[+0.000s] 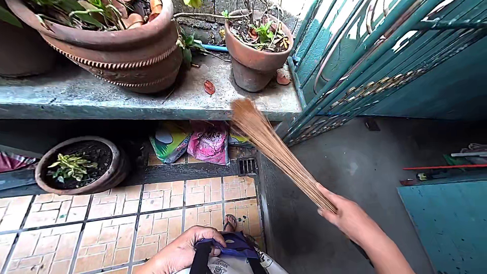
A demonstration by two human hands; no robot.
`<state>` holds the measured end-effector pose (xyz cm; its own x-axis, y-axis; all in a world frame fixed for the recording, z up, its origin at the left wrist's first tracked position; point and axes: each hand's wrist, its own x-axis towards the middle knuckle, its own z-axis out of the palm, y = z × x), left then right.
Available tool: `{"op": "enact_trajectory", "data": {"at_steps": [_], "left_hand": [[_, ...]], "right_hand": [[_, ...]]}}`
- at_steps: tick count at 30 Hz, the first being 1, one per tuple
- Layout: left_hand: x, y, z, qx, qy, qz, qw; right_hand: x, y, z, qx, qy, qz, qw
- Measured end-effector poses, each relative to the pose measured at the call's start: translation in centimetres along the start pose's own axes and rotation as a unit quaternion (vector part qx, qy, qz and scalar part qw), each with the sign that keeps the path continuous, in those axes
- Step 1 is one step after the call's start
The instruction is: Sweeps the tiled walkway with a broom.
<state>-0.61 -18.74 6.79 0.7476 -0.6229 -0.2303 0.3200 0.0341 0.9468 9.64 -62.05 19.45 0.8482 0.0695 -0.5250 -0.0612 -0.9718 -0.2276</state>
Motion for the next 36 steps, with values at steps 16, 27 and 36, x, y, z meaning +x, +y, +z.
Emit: {"op": "enact_trajectory", "data": {"at_steps": [16,27,36], "left_hand": [[-2.1,0.7,0.1,0.046,0.032,-0.008,0.998],[-8.7,-2.0,1.9,0.034,0.179,0.002,0.983],[-11.0,-3.4,2.6,0.006,0.209,0.01,0.978]], "right_hand": [[0.7,-8.4,5.0,0.062,-0.112,-0.151,0.98],[16.1,-14.4,-2.4,-0.003,0.074,-0.077,0.994],[9.8,-16.4,1.5,-0.134,-0.053,-0.176,0.974]]}}
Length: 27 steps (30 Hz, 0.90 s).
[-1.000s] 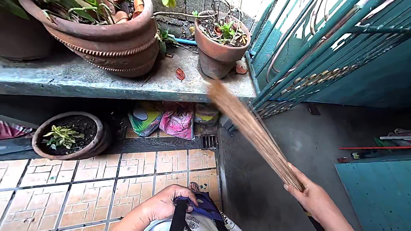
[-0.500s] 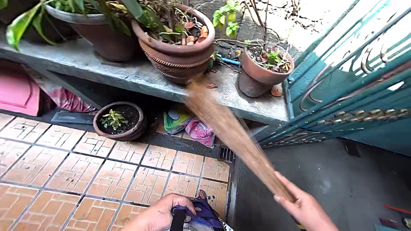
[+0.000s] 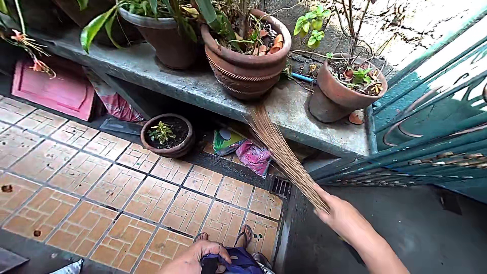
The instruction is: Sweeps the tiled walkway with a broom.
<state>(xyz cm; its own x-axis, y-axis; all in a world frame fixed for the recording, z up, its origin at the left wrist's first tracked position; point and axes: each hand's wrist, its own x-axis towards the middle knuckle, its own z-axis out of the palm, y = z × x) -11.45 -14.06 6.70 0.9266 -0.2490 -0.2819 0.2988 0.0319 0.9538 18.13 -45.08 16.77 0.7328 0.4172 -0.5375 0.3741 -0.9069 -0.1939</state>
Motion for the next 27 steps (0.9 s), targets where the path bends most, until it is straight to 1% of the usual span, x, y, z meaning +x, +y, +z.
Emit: {"op": "enact_trajectory", "data": {"at_steps": [1,3,5,6,7,9,10,11,13,15,17,18,20,22,23,25,26,27], "left_hand": [[-0.1,0.0,-0.4,-0.004,-0.002,0.0,1.0],[0.0,0.2,-1.0,0.004,-0.018,0.006,1.0],[0.4,0.7,-1.3,0.023,-0.036,0.0,0.999],[0.4,0.9,-1.5,0.036,-0.047,0.002,0.998],[0.2,1.1,-1.8,0.048,-0.057,0.004,0.997],[-0.5,1.1,-2.4,0.061,-0.062,0.01,0.996],[-1.3,0.9,-2.7,0.06,-0.061,0.01,0.996],[-2.3,0.7,-3.0,0.054,-0.058,0.01,0.997],[-4.3,0.2,-3.6,0.045,-0.052,0.01,0.998],[-6.6,-0.3,-4.1,0.055,-0.033,0.01,0.998],[-8.9,-0.8,-4.8,0.054,-0.001,0.011,0.998],[-10.0,-1.0,-5.1,0.048,0.014,0.011,0.999],[-12.1,-1.4,-6.0,0.047,0.042,0.021,0.998],[-14.1,-2.1,-6.8,0.054,0.065,0.037,0.996],[-15.1,-2.5,-7.2,0.055,0.073,0.046,0.995],[-16.9,-3.2,-7.7,0.053,0.092,0.062,0.992],[-17.9,-3.5,-7.8,0.049,0.107,0.065,0.991],[-18.9,-3.6,-7.9,0.04,0.124,0.067,0.989]], "right_hand": [[-3.0,1.3,0.1,0.009,0.015,-0.001,1.0],[-7.8,3.8,0.4,0.064,0.044,-0.005,0.997],[-10.6,4.7,1.2,0.148,0.061,-0.001,0.987],[-11.1,4.6,1.7,0.184,0.079,0.012,0.98],[-11.1,4.3,2.3,0.208,0.111,0.031,0.971],[-9.1,3.6,2.8,0.219,0.169,0.082,0.958],[-7.4,3.0,3.1,0.223,0.183,0.106,0.952],[-5.5,2.1,3.5,0.231,0.178,0.128,0.948],[-1.8,-1.4,5.4,0.253,0.134,0.142,0.948],[0.4,-7.5,8.7,0.249,0.066,0.102,0.961],[-0.2,-14.0,11.4,0.247,-0.011,0.018,0.969],[-1.0,-16.3,12.1,0.256,-0.05,-0.032,0.965],[-2.2,-19.7,12.6,0.245,-0.09,-0.125,0.957],[-2.3,-22.7,12.3,0.23,-0.086,-0.17,0.954],[-1.7,-24.2,11.8,0.239,-0.062,-0.171,0.954],[1.5,-26.6,10.5,0.274,0.018,-0.145,0.951],[4.0,-27.9,9.8,0.286,0.055,-0.126,0.948],[6.7,-29.4,9.1,0.287,0.075,-0.103,0.95]]}}
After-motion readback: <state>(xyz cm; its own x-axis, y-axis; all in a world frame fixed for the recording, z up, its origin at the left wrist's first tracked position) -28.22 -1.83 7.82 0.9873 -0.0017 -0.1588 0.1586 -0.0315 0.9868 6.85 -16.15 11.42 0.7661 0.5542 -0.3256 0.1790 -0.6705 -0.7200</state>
